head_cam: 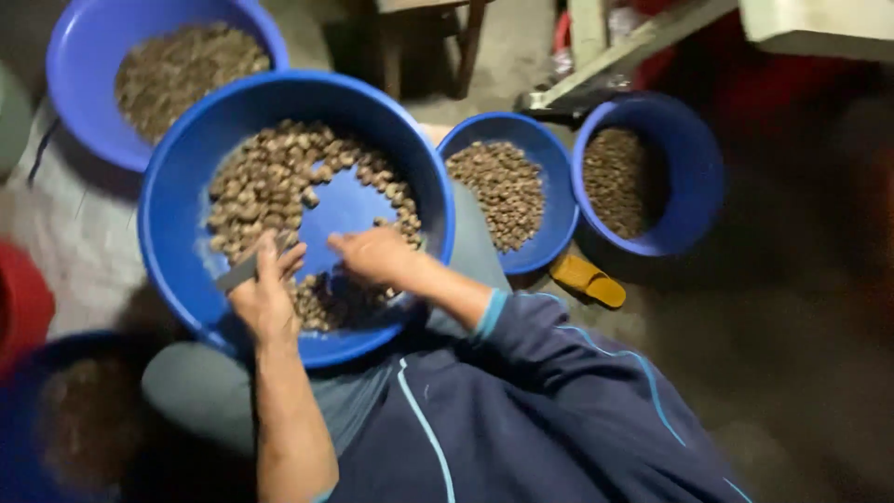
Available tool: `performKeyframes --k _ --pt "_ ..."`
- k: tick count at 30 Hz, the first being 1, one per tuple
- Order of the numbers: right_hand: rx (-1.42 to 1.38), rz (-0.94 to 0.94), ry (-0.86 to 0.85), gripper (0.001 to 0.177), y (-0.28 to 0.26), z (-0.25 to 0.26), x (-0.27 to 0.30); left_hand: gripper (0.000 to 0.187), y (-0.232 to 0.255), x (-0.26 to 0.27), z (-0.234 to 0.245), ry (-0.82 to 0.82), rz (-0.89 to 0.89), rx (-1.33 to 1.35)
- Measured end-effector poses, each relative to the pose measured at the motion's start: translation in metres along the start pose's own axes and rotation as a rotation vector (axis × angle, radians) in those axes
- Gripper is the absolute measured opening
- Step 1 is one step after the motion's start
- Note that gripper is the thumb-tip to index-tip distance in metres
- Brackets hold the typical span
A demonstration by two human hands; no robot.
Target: A person sitting on the floor is cracking nuts one by one using a small metal tool and sorting them into several blue plastic bowls.
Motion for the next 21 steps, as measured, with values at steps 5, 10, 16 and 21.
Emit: performKeyframes --k 5,10,16,21 --pt "0.058 -0.092 -0.136 0.035 -0.021 -0.082 -0.017 0.027 0.001 0.001 -0.002 -0.104 -0.056 -0.011" --pt "0.164 -0.049 -0.012 0.036 -0.027 -0.103 -0.010 0.024 0.009 0.006 -0.009 -0.152 -0.058 -0.035" --pt "0.245 -0.081 0.285 0.014 -0.019 -0.057 -0.003 0.024 0.009 0.006 -0.008 -0.151 -0.068 -0.031" --pt "0.261 -0.118 0.246 0.014 -0.015 -0.075 -0.005 0.026 0.008 0.006 -0.010 -0.166 -0.054 -0.027"
Point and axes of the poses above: each hand's wrist, its own x-axis away from the middle knuckle, its own z-axis out of the back of the hand, y = z × x, the point moved 2 cm from there along -x, towards the middle knuckle, and after that the axes turned 5 degrees about x, right-handed, at the moved point
